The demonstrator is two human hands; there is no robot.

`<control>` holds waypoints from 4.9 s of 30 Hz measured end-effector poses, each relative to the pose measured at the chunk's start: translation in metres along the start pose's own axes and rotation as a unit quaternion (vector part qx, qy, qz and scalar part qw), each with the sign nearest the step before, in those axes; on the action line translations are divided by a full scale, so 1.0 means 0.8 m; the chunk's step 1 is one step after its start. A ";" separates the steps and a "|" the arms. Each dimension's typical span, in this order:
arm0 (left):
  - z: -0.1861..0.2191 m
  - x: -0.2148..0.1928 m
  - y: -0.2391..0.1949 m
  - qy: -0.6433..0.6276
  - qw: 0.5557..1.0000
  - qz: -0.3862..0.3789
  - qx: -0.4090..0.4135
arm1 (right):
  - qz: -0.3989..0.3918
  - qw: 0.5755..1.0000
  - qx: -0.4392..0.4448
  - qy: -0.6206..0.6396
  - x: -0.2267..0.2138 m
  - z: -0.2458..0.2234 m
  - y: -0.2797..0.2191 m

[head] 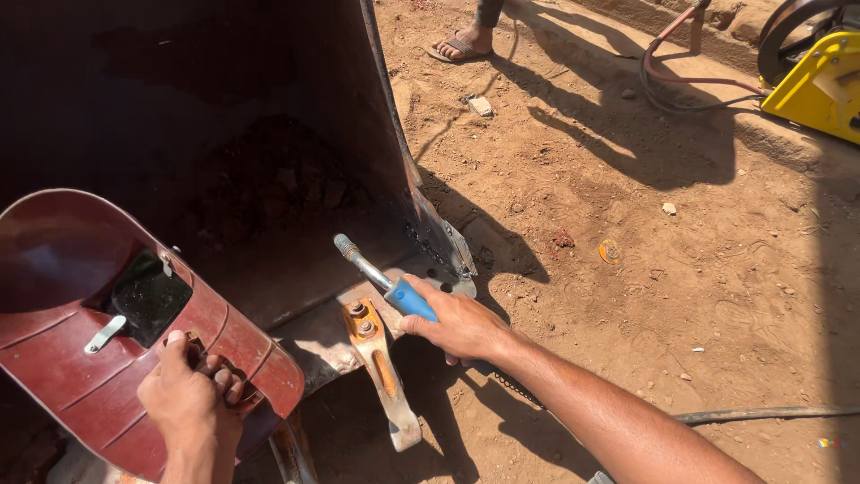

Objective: The person uses a welding torch to weld a metal structure while holding a red welding mask to shield their face. Sparks fly as the torch is applied to the metal joints.

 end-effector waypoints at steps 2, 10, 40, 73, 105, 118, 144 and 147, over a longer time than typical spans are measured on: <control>-0.007 -0.012 0.011 -0.007 1.000 0.013 0.003 | 0.000 1.000 -0.006 -0.006 0.003 0.005 0.000; -0.001 -0.016 0.002 0.072 0.997 0.029 0.031 | -0.026 0.998 0.002 -0.058 0.011 -0.010 0.000; 0.032 -0.033 -0.034 0.102 0.989 0.006 0.107 | -0.015 0.992 -0.023 -0.120 0.022 -0.015 -0.020; 0.038 -0.070 -0.036 0.457 0.816 0.041 0.352 | -0.021 0.992 -0.032 -0.122 0.027 -0.008 -0.029; 0.038 -0.072 -0.027 0.284 0.927 0.076 0.235 | -0.023 0.995 -0.014 -0.099 0.027 -0.015 -0.036; 0.040 -0.074 -0.023 0.291 0.926 0.086 0.227 | -0.025 0.995 -0.006 -0.099 0.030 -0.009 -0.032; 0.040 -0.079 -0.017 0.316 0.916 0.103 0.224 | -0.023 0.994 -0.010 -0.109 0.031 -0.011 -0.032; 0.042 -0.076 -0.021 0.320 0.916 0.106 0.219 | -0.022 0.994 -0.015 -0.104 0.030 -0.012 -0.032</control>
Point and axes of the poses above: each hand's wrist, its own y-axis towards the middle knuckle, its own x-axis out of the palm, z = x × y, the point moved 3 cm from there along y, towards the middle knuckle, and after that the axes turned 8 degrees about -x, right-handed, at the moved point
